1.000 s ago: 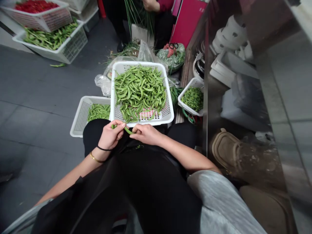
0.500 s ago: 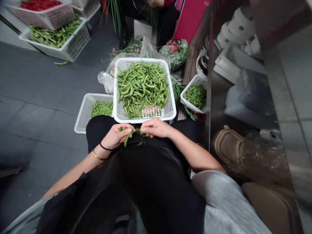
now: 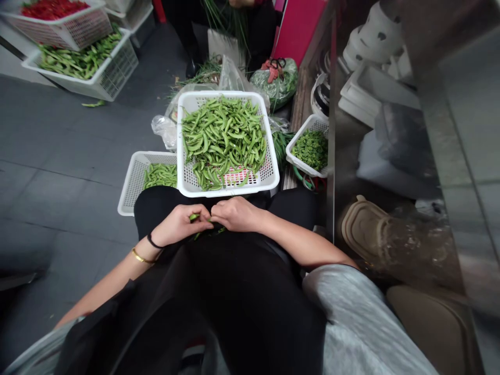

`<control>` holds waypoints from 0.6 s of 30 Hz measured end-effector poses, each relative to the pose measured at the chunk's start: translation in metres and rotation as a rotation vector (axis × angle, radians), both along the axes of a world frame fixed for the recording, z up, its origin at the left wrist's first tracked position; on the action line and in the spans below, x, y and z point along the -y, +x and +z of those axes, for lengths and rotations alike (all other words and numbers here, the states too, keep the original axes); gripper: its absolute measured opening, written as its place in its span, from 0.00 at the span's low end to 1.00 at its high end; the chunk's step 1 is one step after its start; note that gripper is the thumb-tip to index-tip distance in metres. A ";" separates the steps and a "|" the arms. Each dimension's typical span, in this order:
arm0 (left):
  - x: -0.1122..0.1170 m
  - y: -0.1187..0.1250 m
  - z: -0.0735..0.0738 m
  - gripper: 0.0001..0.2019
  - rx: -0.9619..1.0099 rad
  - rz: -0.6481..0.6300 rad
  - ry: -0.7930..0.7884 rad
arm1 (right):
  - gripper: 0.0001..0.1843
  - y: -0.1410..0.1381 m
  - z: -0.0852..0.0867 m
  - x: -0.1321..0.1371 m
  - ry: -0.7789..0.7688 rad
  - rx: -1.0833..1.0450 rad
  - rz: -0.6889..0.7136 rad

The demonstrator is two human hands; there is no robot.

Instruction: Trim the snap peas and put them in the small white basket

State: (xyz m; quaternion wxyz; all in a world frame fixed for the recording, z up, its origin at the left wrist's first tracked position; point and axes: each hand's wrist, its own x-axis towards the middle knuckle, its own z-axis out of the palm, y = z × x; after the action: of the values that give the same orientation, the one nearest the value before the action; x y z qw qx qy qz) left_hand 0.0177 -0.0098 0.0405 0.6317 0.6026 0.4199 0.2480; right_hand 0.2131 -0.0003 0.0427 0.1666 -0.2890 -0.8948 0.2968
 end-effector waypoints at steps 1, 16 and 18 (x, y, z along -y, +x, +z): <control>0.001 0.000 0.004 0.10 -0.032 -0.009 0.072 | 0.16 -0.001 -0.001 0.000 -0.119 -0.097 -0.047; -0.026 -0.015 -0.022 0.12 0.678 0.359 -0.524 | 0.16 0.052 0.009 -0.058 -0.376 0.489 -0.133; -0.025 -0.008 -0.022 0.10 0.648 0.328 -0.591 | 0.14 0.027 -0.009 -0.084 -0.048 0.553 -0.284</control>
State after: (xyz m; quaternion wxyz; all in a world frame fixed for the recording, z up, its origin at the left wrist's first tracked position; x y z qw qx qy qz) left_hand 0.0094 0.0156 0.0188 0.8273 0.2141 0.3435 0.3897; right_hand 0.2397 0.0840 0.0342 -0.0502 -0.4848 -0.8496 0.2016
